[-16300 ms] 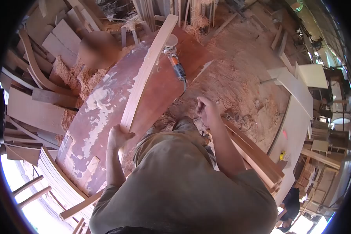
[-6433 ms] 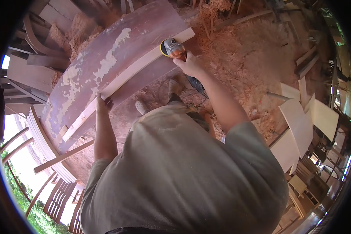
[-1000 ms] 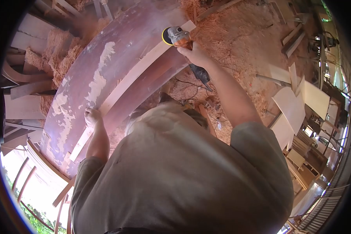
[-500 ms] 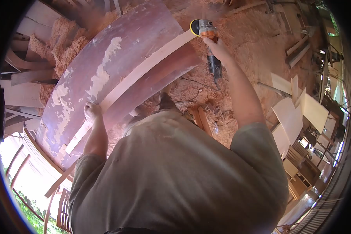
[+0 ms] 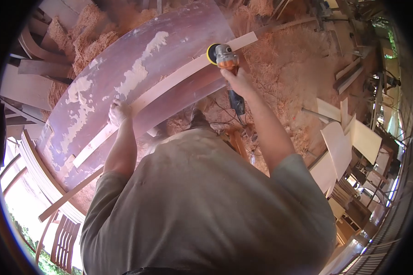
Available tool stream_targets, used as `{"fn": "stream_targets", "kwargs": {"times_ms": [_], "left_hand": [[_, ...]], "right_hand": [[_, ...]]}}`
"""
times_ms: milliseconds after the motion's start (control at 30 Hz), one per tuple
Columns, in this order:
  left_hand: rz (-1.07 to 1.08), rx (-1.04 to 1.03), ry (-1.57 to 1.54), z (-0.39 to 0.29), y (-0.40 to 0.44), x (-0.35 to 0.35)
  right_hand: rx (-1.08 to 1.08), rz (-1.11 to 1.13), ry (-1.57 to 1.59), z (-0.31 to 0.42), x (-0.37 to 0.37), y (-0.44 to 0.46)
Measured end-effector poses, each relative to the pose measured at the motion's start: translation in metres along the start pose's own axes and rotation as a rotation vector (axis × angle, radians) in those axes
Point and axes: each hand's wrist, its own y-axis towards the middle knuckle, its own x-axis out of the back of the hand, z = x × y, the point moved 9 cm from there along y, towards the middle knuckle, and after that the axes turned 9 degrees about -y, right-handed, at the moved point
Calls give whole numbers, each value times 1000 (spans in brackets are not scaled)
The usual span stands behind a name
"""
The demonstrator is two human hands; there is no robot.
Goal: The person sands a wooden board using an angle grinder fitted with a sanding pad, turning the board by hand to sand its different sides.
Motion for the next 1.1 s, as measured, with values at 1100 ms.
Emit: {"fn": "stream_targets", "kwargs": {"times_ms": [1100], "left_hand": [[912,228,-1163,169,-73,45]], "right_hand": [[387,496,-445,233,-358,-219]]}}
